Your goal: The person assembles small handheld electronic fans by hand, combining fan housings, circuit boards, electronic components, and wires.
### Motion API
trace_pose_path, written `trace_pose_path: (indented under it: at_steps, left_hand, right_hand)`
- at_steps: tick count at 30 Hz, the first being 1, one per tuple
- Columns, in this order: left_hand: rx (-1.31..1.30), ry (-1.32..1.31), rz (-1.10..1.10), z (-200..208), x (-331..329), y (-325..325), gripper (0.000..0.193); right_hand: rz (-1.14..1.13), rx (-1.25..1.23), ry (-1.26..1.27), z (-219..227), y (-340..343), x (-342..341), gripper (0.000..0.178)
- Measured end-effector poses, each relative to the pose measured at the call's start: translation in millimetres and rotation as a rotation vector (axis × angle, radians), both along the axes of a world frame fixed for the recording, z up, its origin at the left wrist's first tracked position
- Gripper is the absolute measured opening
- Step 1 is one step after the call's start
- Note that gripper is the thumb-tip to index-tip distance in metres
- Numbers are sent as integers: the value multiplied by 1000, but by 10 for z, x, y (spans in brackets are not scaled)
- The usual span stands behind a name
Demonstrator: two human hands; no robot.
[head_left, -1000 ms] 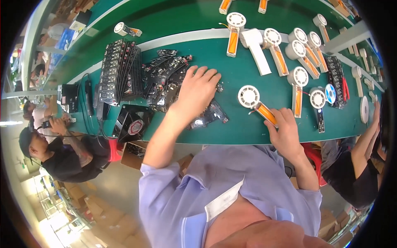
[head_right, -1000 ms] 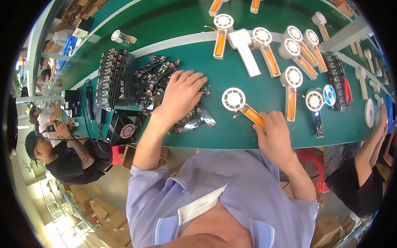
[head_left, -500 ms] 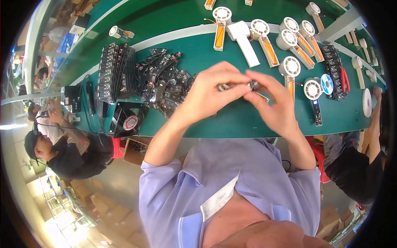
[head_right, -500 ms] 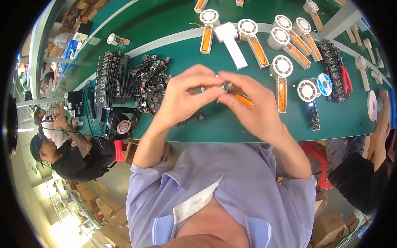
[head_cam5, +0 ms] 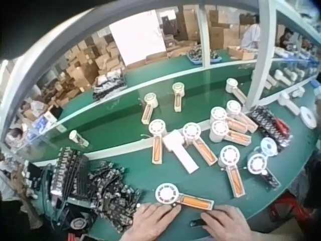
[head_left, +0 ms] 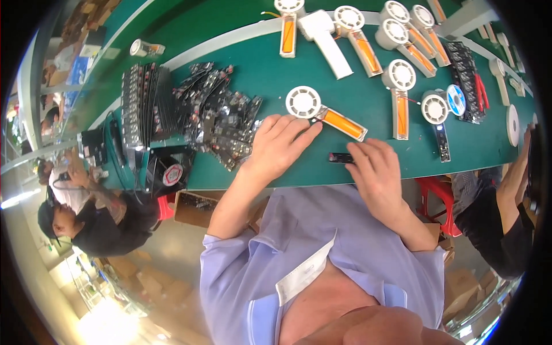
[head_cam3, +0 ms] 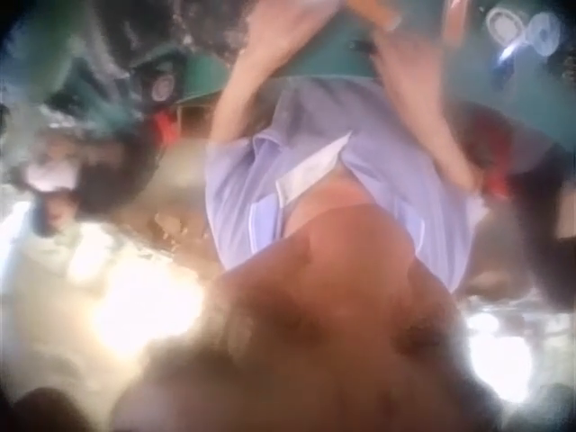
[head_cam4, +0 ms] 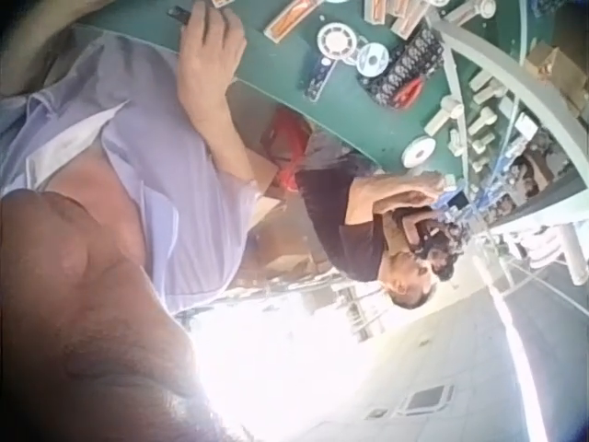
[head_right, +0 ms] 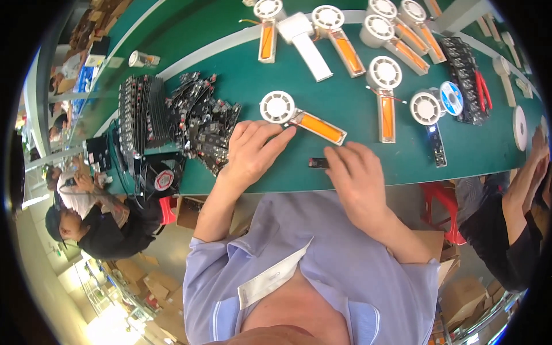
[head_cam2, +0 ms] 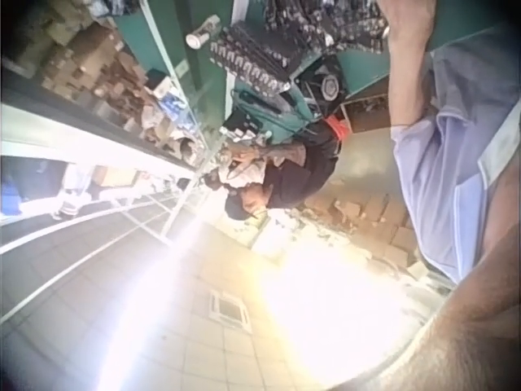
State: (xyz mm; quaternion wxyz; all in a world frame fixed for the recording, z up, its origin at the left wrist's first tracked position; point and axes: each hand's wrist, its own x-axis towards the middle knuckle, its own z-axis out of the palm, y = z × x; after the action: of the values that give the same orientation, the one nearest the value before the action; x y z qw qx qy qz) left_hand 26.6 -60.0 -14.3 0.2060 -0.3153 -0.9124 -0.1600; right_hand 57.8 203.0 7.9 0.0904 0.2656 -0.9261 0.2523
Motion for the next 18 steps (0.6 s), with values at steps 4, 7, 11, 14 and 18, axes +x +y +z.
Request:
trace_pose_path:
  at_steps: [4, 7, 11, 14, 18]
  left_hand:
    - [50, 104, 3, -25, -26, 105, 38]
    - [187, 72, 100, -30, 31, 244, 29]
    - [279, -73, 102, 3, 60, 342, 23]
    - [350, -234, 77, -38, 40, 366, 21]
    - [469, -334, 165, 53, 22, 468, 20]
  right_hand:
    - [219, 30, 31, -182, -48, -1, 44]
    - [323, -19, 81, -331, -83, -118, 38]
    - [273, -122, -27, -440, 39, -228, 37]
    - [-50, -567, -475, -203, 122, -171, 29]
    - [-115, -900, -1140, 4, 223, -342, 21]
